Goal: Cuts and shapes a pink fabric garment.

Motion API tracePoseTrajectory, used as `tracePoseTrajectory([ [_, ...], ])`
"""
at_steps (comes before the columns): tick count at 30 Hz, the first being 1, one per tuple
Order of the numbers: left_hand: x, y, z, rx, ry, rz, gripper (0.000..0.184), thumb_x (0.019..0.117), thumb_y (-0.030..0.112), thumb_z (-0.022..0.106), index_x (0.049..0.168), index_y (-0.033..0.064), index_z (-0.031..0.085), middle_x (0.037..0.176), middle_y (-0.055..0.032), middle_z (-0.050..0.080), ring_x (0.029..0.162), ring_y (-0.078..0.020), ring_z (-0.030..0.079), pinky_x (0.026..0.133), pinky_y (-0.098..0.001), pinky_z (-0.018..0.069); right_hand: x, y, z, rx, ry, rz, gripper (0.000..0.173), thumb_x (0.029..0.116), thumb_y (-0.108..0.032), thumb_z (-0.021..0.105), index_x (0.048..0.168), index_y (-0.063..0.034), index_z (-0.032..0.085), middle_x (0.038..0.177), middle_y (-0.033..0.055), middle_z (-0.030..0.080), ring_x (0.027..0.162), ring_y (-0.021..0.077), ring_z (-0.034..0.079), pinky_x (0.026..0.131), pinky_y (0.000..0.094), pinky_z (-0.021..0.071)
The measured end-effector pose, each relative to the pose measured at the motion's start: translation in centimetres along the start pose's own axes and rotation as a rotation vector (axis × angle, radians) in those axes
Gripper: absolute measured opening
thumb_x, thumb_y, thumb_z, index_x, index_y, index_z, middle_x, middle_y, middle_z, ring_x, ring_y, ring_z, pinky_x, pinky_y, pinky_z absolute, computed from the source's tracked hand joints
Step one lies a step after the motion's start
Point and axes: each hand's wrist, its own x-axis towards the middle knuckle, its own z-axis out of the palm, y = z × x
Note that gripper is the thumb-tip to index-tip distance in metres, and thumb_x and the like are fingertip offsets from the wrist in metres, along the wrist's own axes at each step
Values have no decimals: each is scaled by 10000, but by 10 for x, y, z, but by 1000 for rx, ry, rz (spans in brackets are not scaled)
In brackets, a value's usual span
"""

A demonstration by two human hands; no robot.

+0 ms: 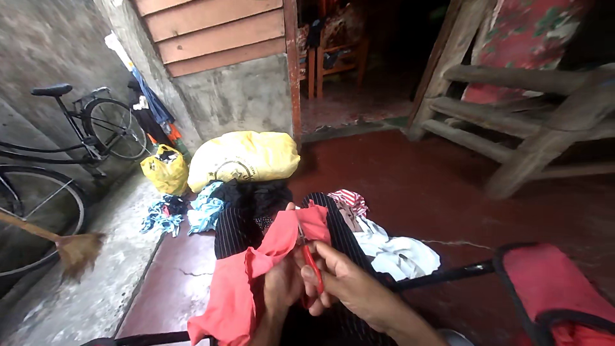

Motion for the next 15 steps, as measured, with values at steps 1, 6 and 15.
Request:
tracePoseTrajectory([
  [1,0,0,-2,17,-14,1,353,1056,170,364,1031,74,703,907,-40,739,829,-100,713,766,-262,598,1,-1,-1,1,-18,1,357,1014,-306,623,1280,-102,499,922,61,656,741,195,694,633,369,628],
  [6,2,0,-2,-9,-68,-41,329,1057,235,432,1034,73,718,906,-57,740,803,-112,715,737,-272,599,4,-2,-4,1,-11,-6,330,1018,-304,615,1258,-101,516,908,65,640,744,204,684,646,385,628],
  [15,4,-11,-12,-20,-76,-110,335,1050,201,420,973,91,727,805,-23,724,694,-86,689,662,-243,583,11,5,-13,28,31,46,353,1041,-322,572,1303,-98,494,930,80,653,745,206,688,660,381,625],
])
